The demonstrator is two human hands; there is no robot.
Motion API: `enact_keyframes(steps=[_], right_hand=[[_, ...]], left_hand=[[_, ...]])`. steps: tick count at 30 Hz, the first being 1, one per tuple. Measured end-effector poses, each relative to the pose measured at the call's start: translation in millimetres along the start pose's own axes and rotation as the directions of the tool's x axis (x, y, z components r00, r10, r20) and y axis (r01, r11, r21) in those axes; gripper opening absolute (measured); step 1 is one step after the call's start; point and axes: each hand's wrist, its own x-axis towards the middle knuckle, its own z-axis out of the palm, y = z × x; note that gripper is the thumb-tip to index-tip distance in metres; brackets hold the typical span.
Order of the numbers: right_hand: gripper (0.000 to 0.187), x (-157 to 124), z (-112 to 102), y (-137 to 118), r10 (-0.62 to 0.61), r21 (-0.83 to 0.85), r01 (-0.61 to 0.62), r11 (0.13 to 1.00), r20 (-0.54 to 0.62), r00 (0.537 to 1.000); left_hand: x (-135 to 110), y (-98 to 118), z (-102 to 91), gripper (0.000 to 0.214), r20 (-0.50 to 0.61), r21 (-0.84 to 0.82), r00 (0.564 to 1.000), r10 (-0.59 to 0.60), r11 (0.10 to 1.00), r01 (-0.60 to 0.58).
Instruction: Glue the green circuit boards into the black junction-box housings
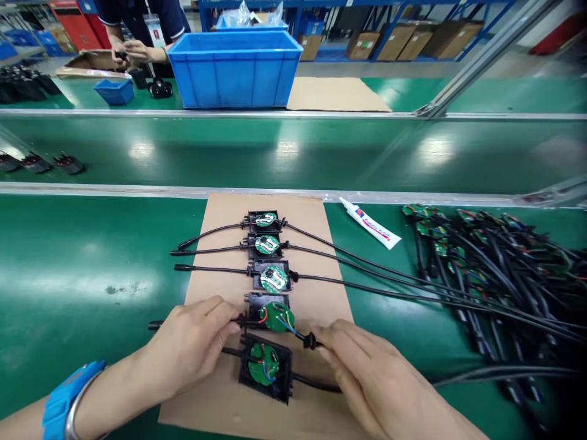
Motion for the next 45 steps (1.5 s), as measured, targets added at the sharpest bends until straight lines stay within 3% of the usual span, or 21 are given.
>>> enact_keyframes(steps=[4,11,14,18,22,26,29,34,36,38,40,43,45], right_hand=[[0.021,11,-7,-9,0.102,-0.057,-0.093,0.994,0.183,0.978],[0.018,31,3,-11,0.205,-0.169,-0.165,0.972,0.259,0.944],[0.018,37,4,-13,0.219,-0.174,-0.177,0.969,0.261,0.940],[0.037,42,10,-12,0.149,-0.254,-0.080,0.964,0.265,0.953],[0.041,44,19,-10,0.123,-0.333,-0.019,0.943,0.294,0.948],[0.042,42,23,-10,0.095,-0.344,0.004,0.939,0.269,0.958],[0.040,41,25,-8,0.087,-0.334,-0.007,0.942,0.225,0.970],[0.042,42,26,-5,0.065,-0.298,-0.005,0.954,0.192,0.979],[0.040,43,25,-7,0.072,-0.294,-0.008,0.956,0.208,0.976],[0.039,44,24,-10,0.096,-0.286,-0.025,0.958,0.235,0.967],[0.038,45,20,-12,0.134,-0.253,-0.069,0.965,0.251,0.959],[0.032,42,10,-12,0.198,-0.121,-0.170,0.978,0.286,0.937],[0.030,40,2,-10,0.249,-0.034,-0.252,0.967,0.328,0.911]], left_hand=[[8,3,3.6,0.022,0.064,0.117,0.998,0.001,0.993,-0.008],[25,1,10.8,0.017,0.125,0.221,0.992,-0.013,0.975,-0.016],[26,-2,10.3,0.016,0.144,0.195,0.989,-0.020,0.981,-0.009],[29,-3,4.5,0.017,0.183,0.069,0.981,-0.062,0.996,0.050],[34,1,2.4,0.016,0.153,-0.047,0.986,-0.060,0.997,0.068],[31,0,10.2,0.021,0.047,0.107,0.998,0.050,0.993,-0.055],[25,-3,17.0,0.023,0.038,0.258,0.992,0.117,0.958,-0.123],[19,0,23.3,0.021,0.182,0.493,0.958,0.220,0.823,-0.283],[20,3,23.2,0.020,0.283,0.549,0.939,0.195,0.770,-0.325],[22,5,20.6,0.019,0.330,0.548,0.932,0.149,0.774,-0.318],[26,6,15.9,0.016,0.295,0.500,0.950,0.101,0.831,-0.243],[33,8,9.8,0.016,0.122,0.367,0.990,0.067,0.924,-0.107],[37,10,9.5,0.017,0.049,0.264,0.989,0.138,0.953,-0.146]])
